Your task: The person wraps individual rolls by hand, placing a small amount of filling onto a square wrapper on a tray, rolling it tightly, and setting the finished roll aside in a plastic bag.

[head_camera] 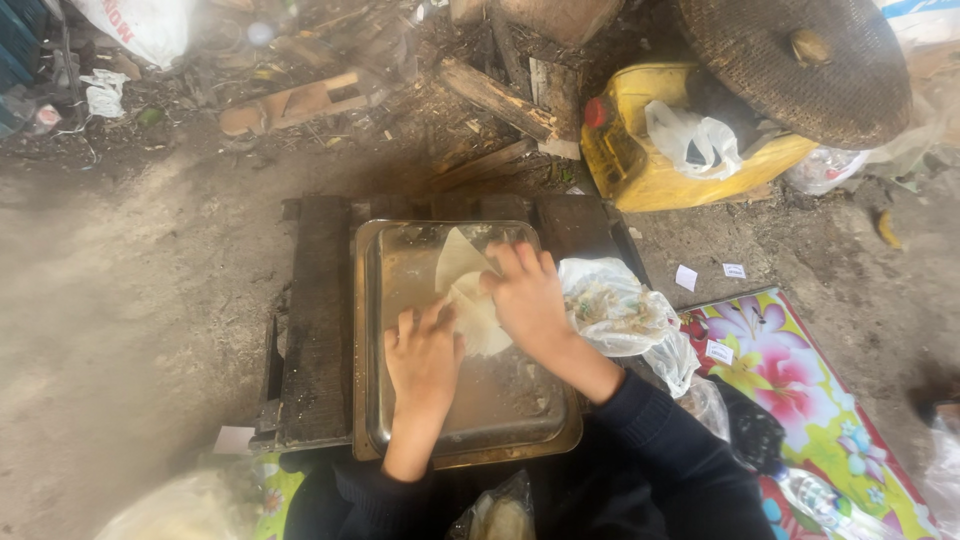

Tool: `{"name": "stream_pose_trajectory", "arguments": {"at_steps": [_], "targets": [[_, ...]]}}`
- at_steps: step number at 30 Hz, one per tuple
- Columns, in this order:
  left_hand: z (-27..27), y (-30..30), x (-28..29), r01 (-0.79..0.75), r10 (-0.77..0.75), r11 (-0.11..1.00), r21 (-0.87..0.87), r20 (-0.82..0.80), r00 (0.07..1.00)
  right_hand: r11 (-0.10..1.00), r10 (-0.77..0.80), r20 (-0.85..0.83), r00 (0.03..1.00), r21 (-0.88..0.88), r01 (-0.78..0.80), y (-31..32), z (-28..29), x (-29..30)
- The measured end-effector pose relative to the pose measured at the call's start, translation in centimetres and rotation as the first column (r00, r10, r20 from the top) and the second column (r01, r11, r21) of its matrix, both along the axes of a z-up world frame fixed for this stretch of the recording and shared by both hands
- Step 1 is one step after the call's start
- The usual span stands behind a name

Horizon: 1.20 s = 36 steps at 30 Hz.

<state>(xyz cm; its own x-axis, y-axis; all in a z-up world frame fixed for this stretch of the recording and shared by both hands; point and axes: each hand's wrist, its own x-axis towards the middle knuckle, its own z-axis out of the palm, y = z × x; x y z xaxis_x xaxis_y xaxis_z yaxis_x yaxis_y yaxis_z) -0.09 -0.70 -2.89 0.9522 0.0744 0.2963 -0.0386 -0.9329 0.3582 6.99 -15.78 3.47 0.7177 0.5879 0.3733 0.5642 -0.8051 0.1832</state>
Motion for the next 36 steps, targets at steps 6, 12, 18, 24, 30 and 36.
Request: {"name": "stream_pose_trajectory", "arguments": {"at_steps": [6, 12, 18, 24, 30, 36], "targets": [[0.3, 0.0, -0.3, 0.011, -0.01, 1.0, -0.023, 0.059, 0.998, 0.988, 0.022, 0.056, 0.998, 0.151, -0.031, -0.4, 0.1, 1.0], [0.3, 0.1, 0.0, 0.04, -0.039, 0.999, -0.031, 0.015, 0.999, 0.98, 0.17, -0.021, 0.985, 0.112, -0.166, 0.0, -1.5, 0.7], [0.5, 0.4, -0.1, 0.053, -0.051, 0.998, -0.029, 0.048, 0.998, 0.971, 0.112, 0.24, 0.964, -0.233, -0.055, 0.2, -1.3, -0.4], [1.3, 0.7, -0.1, 0.062, -0.062, 0.994, -0.089, -0.001, 0.998, 0.979, 0.122, -0.004, 0.993, 0.166, -0.119, -1.5, -0.2, -0.5], [1.8, 0.8, -0.2, 0.066, -0.064, 0.996, -0.058, 0.034, 0.997, 0.988, 0.153, -0.204, 0.967, 0.022, -0.152, -1.6, -0.9, -1.1], [2.0, 0.7, -0.1, 0.063, -0.062, 0.997, -0.054, 0.016, 0.998, 0.98, 0.039, -0.231, 0.972, -0.181, -0.082, -1.9, -2.0, -1.5]]}}
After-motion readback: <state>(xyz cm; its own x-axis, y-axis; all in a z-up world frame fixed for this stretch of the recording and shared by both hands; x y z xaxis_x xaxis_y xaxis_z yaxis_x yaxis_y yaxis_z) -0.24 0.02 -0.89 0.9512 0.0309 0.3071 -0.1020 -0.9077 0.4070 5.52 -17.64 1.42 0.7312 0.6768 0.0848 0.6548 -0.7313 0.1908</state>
